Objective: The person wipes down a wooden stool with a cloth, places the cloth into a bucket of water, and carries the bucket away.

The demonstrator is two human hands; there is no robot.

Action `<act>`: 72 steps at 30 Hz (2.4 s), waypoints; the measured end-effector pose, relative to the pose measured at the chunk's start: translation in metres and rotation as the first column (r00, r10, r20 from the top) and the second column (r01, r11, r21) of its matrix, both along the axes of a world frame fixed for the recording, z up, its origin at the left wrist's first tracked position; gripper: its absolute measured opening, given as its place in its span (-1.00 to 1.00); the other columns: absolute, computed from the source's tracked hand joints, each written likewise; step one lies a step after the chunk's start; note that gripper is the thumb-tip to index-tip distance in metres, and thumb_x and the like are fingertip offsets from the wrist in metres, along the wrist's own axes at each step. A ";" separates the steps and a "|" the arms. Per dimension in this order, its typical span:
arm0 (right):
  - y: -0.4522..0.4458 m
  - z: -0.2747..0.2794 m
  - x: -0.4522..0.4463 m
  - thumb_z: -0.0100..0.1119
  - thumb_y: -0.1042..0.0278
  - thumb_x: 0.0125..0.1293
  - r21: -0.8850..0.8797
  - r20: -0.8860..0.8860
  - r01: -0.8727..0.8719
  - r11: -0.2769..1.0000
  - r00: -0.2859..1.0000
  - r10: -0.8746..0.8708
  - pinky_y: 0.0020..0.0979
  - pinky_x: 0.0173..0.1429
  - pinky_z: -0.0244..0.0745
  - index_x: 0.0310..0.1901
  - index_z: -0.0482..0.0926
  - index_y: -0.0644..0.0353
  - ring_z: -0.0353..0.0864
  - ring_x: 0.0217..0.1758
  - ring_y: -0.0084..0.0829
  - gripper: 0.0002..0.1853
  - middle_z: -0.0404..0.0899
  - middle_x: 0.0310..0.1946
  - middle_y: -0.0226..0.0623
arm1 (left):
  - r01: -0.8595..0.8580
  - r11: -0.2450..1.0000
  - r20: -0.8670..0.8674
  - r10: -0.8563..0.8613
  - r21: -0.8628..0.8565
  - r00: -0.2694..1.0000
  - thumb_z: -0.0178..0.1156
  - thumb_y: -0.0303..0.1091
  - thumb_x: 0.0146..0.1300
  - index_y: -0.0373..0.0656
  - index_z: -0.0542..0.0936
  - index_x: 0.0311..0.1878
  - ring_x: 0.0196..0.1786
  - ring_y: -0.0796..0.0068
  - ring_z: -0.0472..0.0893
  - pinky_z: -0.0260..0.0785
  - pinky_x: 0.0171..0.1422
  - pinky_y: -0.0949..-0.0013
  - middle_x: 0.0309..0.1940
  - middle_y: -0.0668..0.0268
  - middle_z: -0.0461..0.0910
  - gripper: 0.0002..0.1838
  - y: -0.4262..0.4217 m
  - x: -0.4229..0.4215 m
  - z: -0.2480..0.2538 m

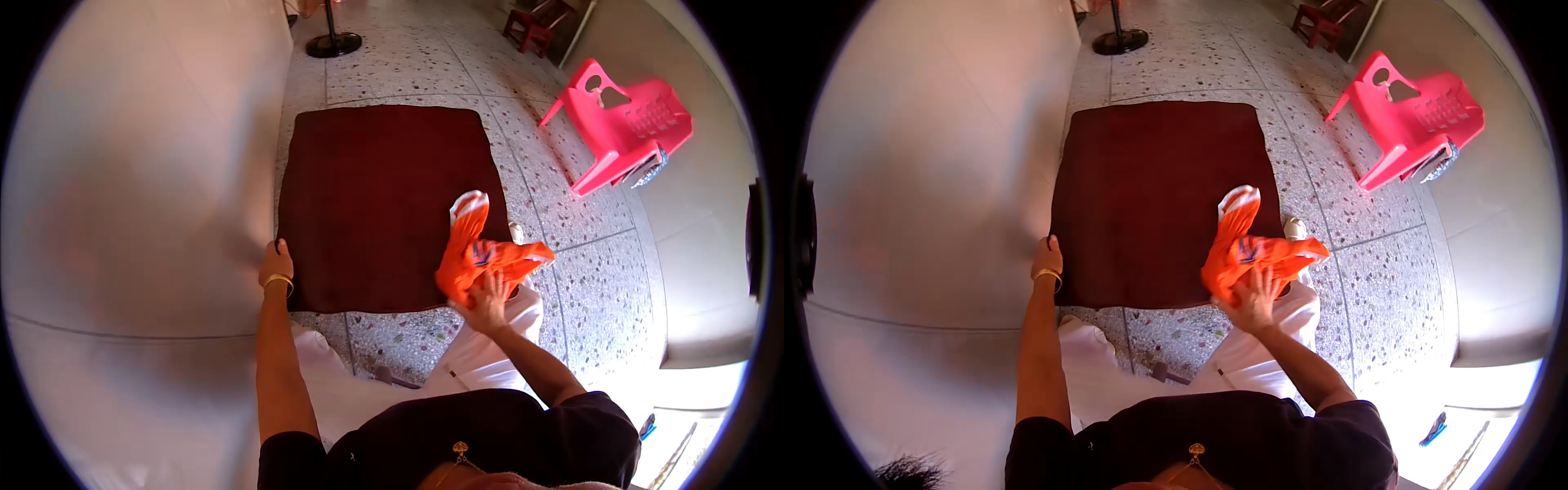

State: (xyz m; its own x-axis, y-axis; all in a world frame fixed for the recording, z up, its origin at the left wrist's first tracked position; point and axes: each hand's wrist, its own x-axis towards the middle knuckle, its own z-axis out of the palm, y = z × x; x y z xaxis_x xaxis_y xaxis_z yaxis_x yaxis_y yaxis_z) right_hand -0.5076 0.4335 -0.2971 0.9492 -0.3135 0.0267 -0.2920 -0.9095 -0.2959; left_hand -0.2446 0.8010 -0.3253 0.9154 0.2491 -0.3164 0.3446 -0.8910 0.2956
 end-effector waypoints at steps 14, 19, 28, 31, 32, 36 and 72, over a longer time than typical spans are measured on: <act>0.161 -0.011 0.162 0.09 -0.15 0.18 0.047 -0.152 -0.805 0.591 0.579 0.801 0.27 0.40 -0.21 0.03 0.55 -0.12 0.07 0.41 -0.15 -0.55 0.16 0.33 -0.35 | 0.004 0.956 0.294 0.087 -0.294 0.952 -0.21 0.13 0.38 0.04 0.39 0.28 0.02 -0.11 0.54 0.37 0.10 0.06 -0.03 -0.04 0.57 -0.45 0.027 -0.061 -0.028; 0.005 -0.021 0.187 0.02 0.38 0.21 -0.483 -0.038 -0.500 0.719 0.832 0.553 0.09 0.41 0.05 -0.07 0.55 -0.09 0.36 0.23 -0.35 -0.74 0.37 0.13 -0.44 | -0.097 0.926 0.388 0.246 -0.366 0.888 -0.20 0.09 0.39 -0.08 0.59 0.02 -0.07 -0.10 0.57 0.40 0.01 0.07 -0.14 -0.02 0.62 -0.49 0.027 -0.064 -0.042; -0.180 -0.039 0.299 -0.30 -0.30 0.29 -0.270 -0.237 0.219 0.938 0.929 -0.285 0.29 0.41 -0.30 0.24 0.41 0.02 0.23 0.39 -0.08 -0.31 0.37 0.27 -0.21 | -0.118 0.868 0.423 0.349 -0.483 0.836 -0.12 -0.02 0.40 -0.17 0.62 -0.18 -0.27 -0.02 0.60 0.41 -0.16 0.15 -0.36 0.03 0.63 -0.56 0.026 -0.065 -0.039; -0.180 -0.046 0.365 -0.43 -0.43 0.27 -0.234 -0.291 0.251 0.939 0.904 -0.314 0.40 0.36 -0.54 0.38 0.19 0.00 0.07 0.49 -0.20 -0.18 0.21 0.38 -0.31 | -0.104 0.808 0.458 0.429 -0.580 0.779 -0.09 -0.10 0.41 -0.18 0.62 -0.14 -0.26 0.11 0.64 0.43 -0.13 0.23 -0.34 0.07 0.65 -0.61 0.025 -0.072 -0.051; -0.176 -0.055 0.396 -0.39 -0.42 0.27 -0.227 -0.196 0.244 0.943 0.937 -0.290 0.43 0.33 -0.47 0.38 0.19 0.01 0.08 0.49 -0.24 -0.18 0.18 0.40 -0.33 | -0.111 0.798 0.450 0.442 -0.592 0.776 -0.09 -0.11 0.41 -0.19 0.62 -0.13 -0.25 0.15 0.64 0.43 -0.12 0.25 -0.34 0.08 0.65 -0.62 0.025 -0.072 -0.053; -0.123 -0.111 0.551 -0.31 -0.38 0.24 -0.038 -0.060 -0.029 0.999 0.998 0.027 0.18 0.41 -0.28 0.44 0.04 0.00 -0.17 0.56 -0.26 -0.16 -0.08 0.50 -0.39 | -0.127 0.758 0.423 0.485 -0.640 0.765 -0.07 -0.20 0.41 -0.20 0.62 -0.12 -0.27 0.28 0.65 0.43 -0.12 0.32 -0.34 0.13 0.66 -0.67 0.025 -0.078 -0.061; 0.219 -0.016 0.137 0.06 0.23 0.23 -0.207 0.037 -0.947 0.248 0.245 0.969 0.36 0.40 -0.33 0.02 0.58 -0.01 0.03 0.45 -0.28 -0.67 0.31 0.24 -0.44 | -0.037 0.890 0.198 0.142 -0.455 0.970 0.07 0.33 0.14 -0.18 0.32 0.29 0.27 0.19 0.40 0.25 0.30 0.25 0.20 0.05 0.40 -0.15 0.041 -0.040 -0.008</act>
